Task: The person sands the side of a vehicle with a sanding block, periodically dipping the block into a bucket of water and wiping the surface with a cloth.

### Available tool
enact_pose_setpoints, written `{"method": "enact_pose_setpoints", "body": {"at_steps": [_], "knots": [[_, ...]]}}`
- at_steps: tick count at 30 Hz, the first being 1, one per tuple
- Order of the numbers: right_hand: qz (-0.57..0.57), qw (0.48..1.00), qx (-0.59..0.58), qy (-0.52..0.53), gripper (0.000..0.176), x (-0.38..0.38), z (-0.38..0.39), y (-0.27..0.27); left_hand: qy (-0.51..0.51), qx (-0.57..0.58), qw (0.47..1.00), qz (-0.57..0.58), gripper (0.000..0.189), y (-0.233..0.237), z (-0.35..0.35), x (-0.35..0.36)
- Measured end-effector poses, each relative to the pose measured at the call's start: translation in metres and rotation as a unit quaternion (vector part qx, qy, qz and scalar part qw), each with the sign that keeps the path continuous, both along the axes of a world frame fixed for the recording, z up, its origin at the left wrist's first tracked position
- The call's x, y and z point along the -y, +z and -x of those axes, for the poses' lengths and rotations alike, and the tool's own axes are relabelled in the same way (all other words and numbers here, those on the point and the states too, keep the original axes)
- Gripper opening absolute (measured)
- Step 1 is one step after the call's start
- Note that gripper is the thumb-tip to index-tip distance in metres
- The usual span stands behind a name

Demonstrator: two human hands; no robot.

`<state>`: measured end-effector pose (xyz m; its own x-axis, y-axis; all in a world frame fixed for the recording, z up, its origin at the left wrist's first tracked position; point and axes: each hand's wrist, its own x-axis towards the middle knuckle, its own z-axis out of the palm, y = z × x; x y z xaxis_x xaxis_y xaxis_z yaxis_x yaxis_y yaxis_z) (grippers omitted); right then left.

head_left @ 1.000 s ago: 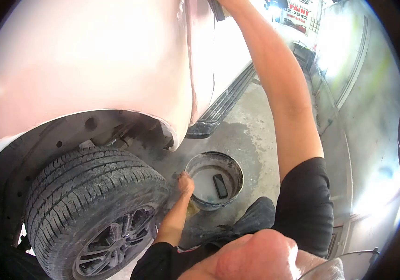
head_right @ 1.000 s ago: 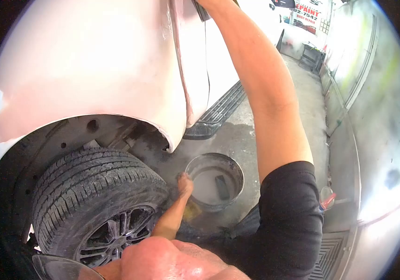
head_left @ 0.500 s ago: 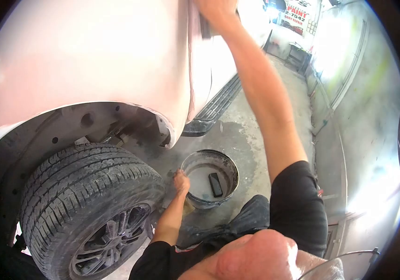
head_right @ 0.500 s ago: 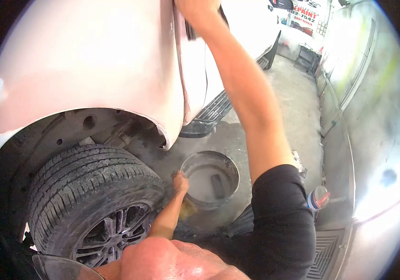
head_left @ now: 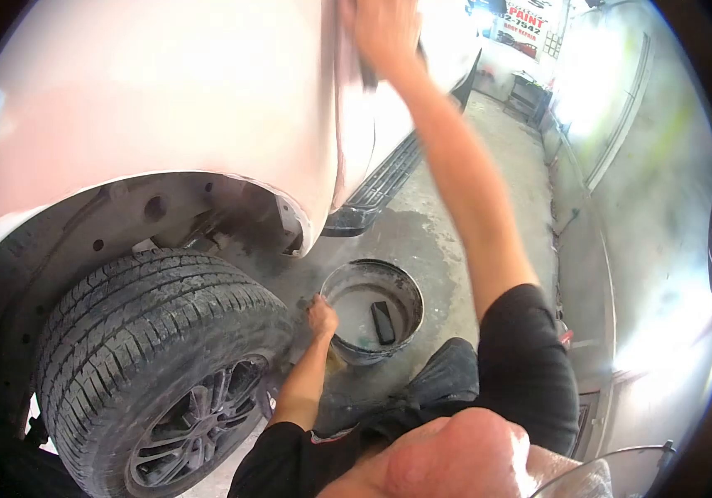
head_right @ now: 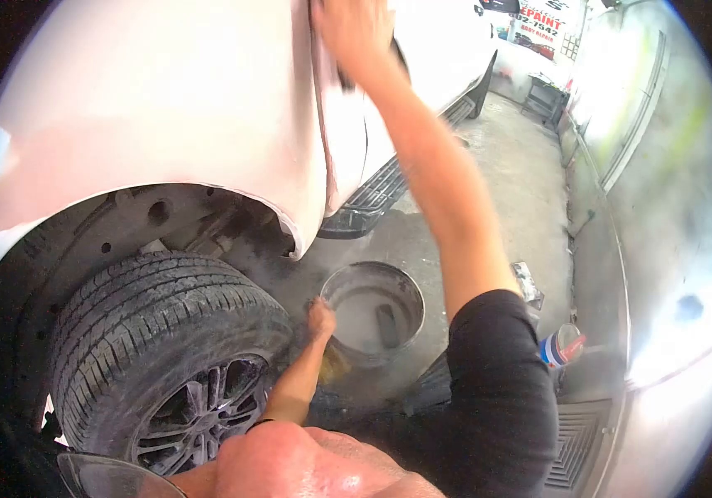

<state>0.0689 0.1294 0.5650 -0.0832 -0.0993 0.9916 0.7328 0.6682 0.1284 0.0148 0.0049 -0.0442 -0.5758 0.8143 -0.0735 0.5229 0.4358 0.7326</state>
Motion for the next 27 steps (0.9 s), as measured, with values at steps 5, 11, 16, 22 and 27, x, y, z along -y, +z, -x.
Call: {"method": "enact_pose_setpoints", "body": {"at_steps": [5,11,16,22,27], "knots": [[0.092,0.995,0.041,-0.02,0.063,-0.003,-0.019,-0.08,0.022,-0.045,0.996,-0.078,0.026,-0.01,0.002,0.001],[0.04,0.999,-0.01,0.0,0.051,0.025,-0.009,0.059,0.014,-0.05,0.998,-0.044,0.026,-0.022,0.003,-0.01],[0.026,0.999,0.037,-0.02,0.055,-0.014,-0.02,-0.077,0.007,-0.022,0.998,-0.061,0.027,-0.014,-0.003,-0.005],[0.075,0.996,0.039,0.004,0.054,0.007,-0.016,0.049,0.003,-0.044,0.997,-0.064,0.027,-0.019,0.0,-0.007],[-0.033,0.998,0.048,0.002,0.063,-0.008,-0.012,0.061,0.011,-0.036,0.999,-0.028,0.027,0.008,-0.002,0.005]]}}
